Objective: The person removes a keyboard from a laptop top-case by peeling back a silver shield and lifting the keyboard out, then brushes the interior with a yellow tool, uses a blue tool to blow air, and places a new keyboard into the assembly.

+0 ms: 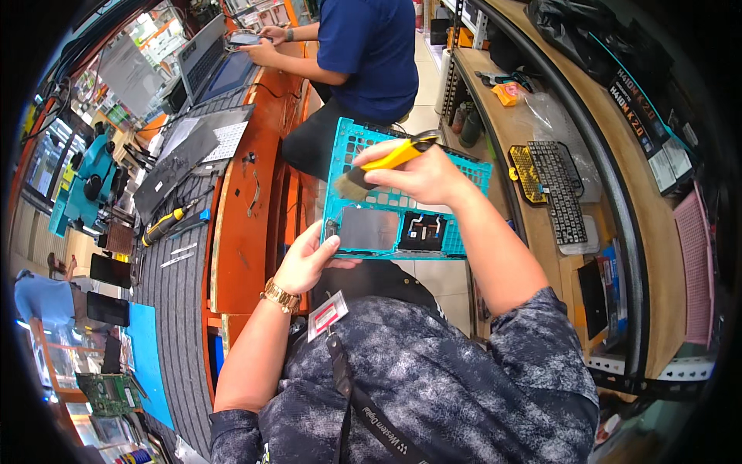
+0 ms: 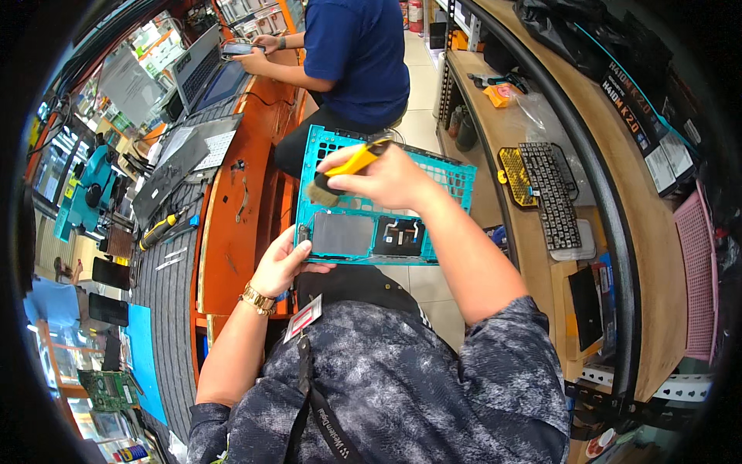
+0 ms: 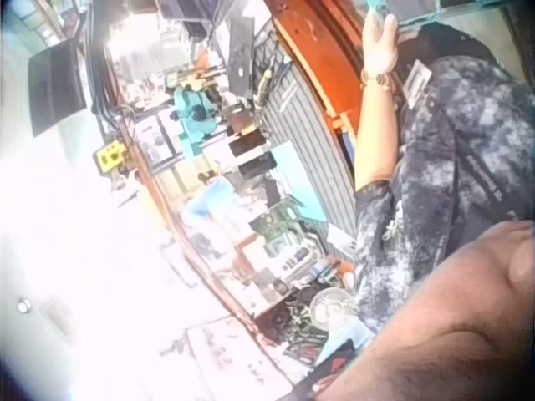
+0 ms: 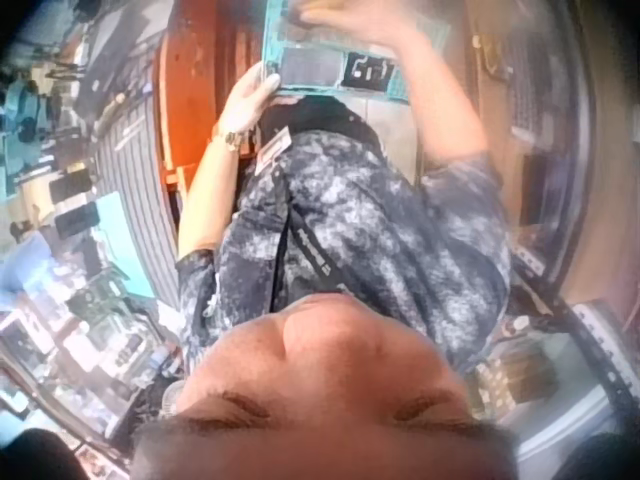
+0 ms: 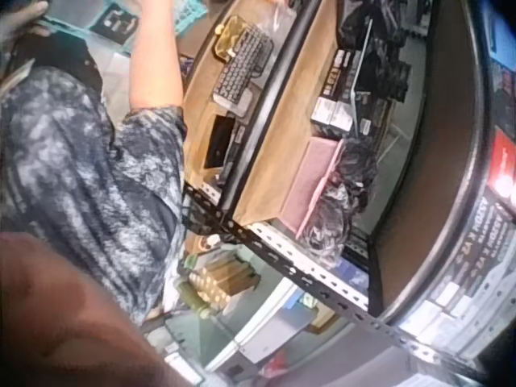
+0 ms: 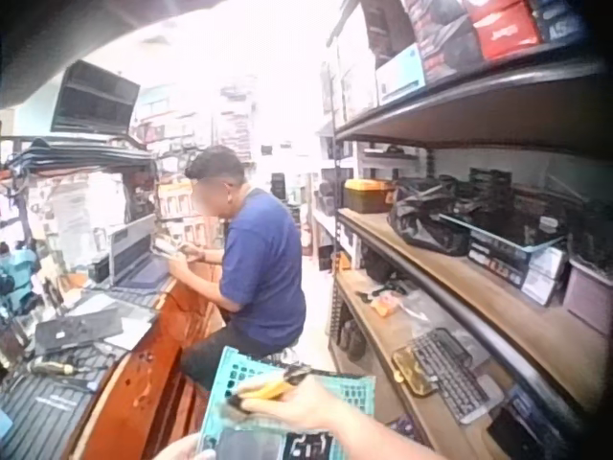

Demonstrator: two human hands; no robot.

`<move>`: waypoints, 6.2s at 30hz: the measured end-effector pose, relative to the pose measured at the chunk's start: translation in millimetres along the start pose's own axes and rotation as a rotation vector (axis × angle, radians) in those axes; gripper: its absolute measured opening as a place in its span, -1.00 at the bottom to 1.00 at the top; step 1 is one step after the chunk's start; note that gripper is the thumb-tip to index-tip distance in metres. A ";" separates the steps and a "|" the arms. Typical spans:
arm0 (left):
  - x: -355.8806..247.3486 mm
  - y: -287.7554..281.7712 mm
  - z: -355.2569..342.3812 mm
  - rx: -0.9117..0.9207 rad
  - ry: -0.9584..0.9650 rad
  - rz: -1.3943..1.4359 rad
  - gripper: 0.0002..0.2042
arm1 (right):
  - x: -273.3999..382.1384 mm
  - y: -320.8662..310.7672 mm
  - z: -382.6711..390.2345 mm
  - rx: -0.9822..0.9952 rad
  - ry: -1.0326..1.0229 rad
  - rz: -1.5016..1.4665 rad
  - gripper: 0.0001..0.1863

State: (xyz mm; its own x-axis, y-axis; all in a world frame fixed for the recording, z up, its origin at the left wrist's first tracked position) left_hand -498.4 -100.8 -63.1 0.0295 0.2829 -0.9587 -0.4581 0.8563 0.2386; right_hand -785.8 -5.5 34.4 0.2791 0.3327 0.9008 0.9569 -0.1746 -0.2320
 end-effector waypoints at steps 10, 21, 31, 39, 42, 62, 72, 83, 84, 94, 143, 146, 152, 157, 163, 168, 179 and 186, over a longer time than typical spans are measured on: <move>-8.6 -20.2 10.7 -0.058 0.060 0.057 -0.54 | -37.0 -67.0 53.9 -0.065 0.317 0.118 -0.69; -13.0 -32.4 12.8 -0.103 0.113 0.068 -0.51 | -82.0 -121.9 106.5 -0.271 0.498 0.272 -0.70; -15.2 -17.7 8.3 -0.094 0.109 0.121 -0.53 | -41.4 -53.0 95.2 -0.279 -0.144 0.490 -0.69; -17.4 -23.3 19.3 -0.093 0.076 0.078 -0.53 | -82.2 -97.1 115.9 -0.342 0.069 0.593 -0.69; -10.5 -15.2 15.9 -0.074 0.096 0.112 -0.50 | -47.9 -43.8 90.8 -0.304 -0.133 0.522 -0.67; -8.8 -1.2 16.1 -0.053 0.029 0.068 -0.55 | -54.2 -47.3 76.1 -0.353 -0.133 0.469 -0.69; -7.1 -4.8 19.8 0.025 0.023 0.094 -0.45 | -54.7 -68.1 74.8 -0.385 -0.018 0.540 -0.71; -21.7 13.4 35.7 0.048 0.019 0.181 -0.19 | -26.5 -57.4 72.0 -0.399 -0.070 0.577 -0.70; -24.2 13.9 36.5 0.047 0.008 0.211 -0.19 | -25.5 -57.0 71.4 -0.395 -0.062 0.570 -0.69; -22.7 11.3 42.1 0.011 0.004 0.212 -0.21 | -27.0 -61.7 79.6 -0.349 -0.033 0.593 -0.67; 3.2 -16.0 29.2 -0.216 0.084 0.141 -0.52 | -86.0 -105.0 129.2 -0.576 0.162 0.447 -0.73; 3.1 -16.9 37.7 -0.333 0.084 0.162 -0.59 | -80.9 -113.5 118.9 -0.699 0.206 0.511 -0.68; 16.2 -14.3 64.9 -0.438 0.016 0.285 -0.61 | -48.0 -50.7 9.6 -0.435 0.166 0.163 -0.72; 15.9 -4.4 99.4 -0.505 -0.033 0.418 -0.64 | 11.6 110.6 -113.7 0.145 -0.112 0.450 -0.50; 20.1 -5.4 121.5 -0.543 0.014 0.447 -0.68 | 5.4 294.5 -210.6 0.547 -0.291 0.630 -0.49; 32.8 -15.9 142.1 -0.602 0.033 0.475 -0.54 | 44.4 397.4 -223.5 0.607 -0.354 0.725 -0.73; 26.0 -16.3 142.6 -0.638 0.046 0.460 -0.56 | 52.1 422.7 -180.7 0.824 -0.104 0.921 -0.64; 29.7 -1.9 114.8 -0.625 0.100 0.448 -0.65 | 50.0 418.0 -221.2 0.291 -0.370 0.841 -0.77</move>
State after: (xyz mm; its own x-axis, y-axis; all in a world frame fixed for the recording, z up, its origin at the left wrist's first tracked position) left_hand -394.6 -44.4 -74.3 -0.3435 0.4790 -0.8078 -0.8246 0.2578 0.5035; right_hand -389.6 -266.9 63.6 0.8424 0.4836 0.2376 0.4013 -0.2689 -0.8756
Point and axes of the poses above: each hand's wrist, its own z-axis away from the middle knuckle, its own y-axis out of the palm, x = y × z, the point moved 2 cm from there along -z, towards the middle knuckle, and after that the axes turned 1 degree about z, right-handed, at the moved point
